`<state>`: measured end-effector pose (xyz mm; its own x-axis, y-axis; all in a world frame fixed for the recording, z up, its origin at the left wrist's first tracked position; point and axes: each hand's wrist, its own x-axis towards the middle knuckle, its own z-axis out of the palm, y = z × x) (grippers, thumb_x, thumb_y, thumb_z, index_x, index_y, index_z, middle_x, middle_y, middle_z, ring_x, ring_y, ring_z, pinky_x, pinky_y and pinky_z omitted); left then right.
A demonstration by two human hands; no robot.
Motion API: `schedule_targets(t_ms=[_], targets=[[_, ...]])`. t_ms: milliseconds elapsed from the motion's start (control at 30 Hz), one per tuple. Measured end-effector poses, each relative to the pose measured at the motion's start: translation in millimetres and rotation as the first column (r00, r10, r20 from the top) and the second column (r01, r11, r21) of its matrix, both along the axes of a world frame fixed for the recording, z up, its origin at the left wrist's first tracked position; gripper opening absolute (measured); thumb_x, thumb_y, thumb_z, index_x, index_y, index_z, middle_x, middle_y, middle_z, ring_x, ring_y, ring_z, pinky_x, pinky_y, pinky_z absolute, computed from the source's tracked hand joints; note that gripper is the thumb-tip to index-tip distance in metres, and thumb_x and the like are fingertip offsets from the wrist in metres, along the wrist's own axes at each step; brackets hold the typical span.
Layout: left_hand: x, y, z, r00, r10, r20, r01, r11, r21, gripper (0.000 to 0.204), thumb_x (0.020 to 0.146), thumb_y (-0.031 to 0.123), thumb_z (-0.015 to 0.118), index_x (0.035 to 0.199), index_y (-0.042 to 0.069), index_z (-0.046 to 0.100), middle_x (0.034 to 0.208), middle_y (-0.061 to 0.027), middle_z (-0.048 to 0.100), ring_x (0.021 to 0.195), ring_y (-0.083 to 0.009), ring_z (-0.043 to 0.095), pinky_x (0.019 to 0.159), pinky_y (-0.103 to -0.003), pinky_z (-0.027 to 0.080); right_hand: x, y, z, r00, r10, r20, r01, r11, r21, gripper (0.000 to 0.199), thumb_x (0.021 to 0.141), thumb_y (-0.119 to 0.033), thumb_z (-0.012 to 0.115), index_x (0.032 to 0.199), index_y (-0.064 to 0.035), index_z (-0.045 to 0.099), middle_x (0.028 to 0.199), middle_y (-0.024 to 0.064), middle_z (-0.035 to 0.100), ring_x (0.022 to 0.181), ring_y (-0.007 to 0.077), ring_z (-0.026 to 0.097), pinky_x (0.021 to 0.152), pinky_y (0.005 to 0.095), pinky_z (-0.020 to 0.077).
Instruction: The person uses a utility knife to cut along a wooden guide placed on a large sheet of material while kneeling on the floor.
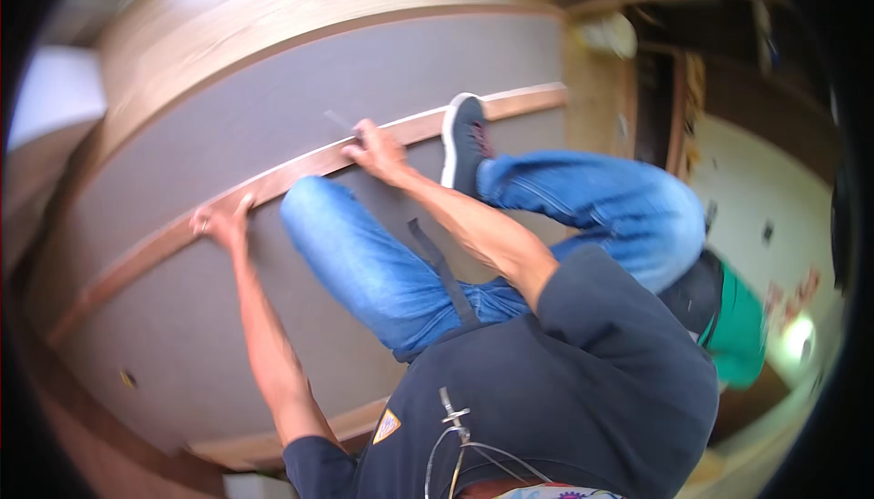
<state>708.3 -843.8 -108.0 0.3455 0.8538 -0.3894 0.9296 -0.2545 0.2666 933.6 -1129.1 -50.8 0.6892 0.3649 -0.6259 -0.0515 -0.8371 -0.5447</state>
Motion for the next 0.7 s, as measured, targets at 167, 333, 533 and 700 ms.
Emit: schedule_targets(t_ms=[167,333,533,700], targets=[[19,-3,-23,0.996,0.046,-0.081,-0.052,0.996,-0.077,0.147,0.057,0.052,0.095,0.149,-0.018,0.005,0.158,-0.0389,-0.005,0.15,-0.0502,-0.005,0.122,-0.054,0.016,15,-17,-34,0.987,0.02,0.161,-0.031,0.997,0.071,0.044,0.081,-0.03,0.077,0.111,-0.0052,0.055,0.101,0.0157,0.069,0.097,0.0358,0.067,0.081,0.047,0.0504],[28,-14,-35,0.994,0.039,-0.102,-0.052,0.991,-0.124,0.146,0.059,0.05,0.095,0.15,-0.018,0.003,0.158,-0.0386,-0.009,0.15,-0.0496,-0.008,0.122,-0.055,0.017,23,-22,-54,0.987,0.054,0.152,-0.058,0.998,0.021,0.041,0.079,-0.027,0.079,0.105,-0.0039,0.058,0.095,0.0137,0.071,0.094,0.034,0.068,0.081,0.045,0.0517],[32,1,-45,0.999,-0.004,-0.048,0.001,0.998,-0.065,0.148,0.054,0.056,0.094,0.147,-0.02,0.008,0.156,-0.04,-0.002,0.148,-0.0524,-0.005,0.121,-0.056,0.016,28,-10,-51,0.984,0.036,0.176,-0.037,0.999,0.002,0.045,0.08,-0.029,0.079,0.111,-0.0057,0.057,0.1,0.0148,0.07,0.099,0.0344,0.067,0.084,0.0466,0.0515],[28,0,-49,0.994,-0.1,0.04,0.101,0.995,-0.023,0.149,0.049,0.062,0.094,0.143,-0.018,0.011,0.15,-0.0458,0.003,0.145,-0.0543,-0.001,0.121,-0.056,0.013,41,-22,-47,0.965,0.249,0.077,-0.255,0.965,0.069,0.047,0.089,-0.029,0.066,0.122,-0.0026,0.044,0.114,0.0257,0.059,0.108,0.0434,0.059,0.092,0.0524,0.047]])
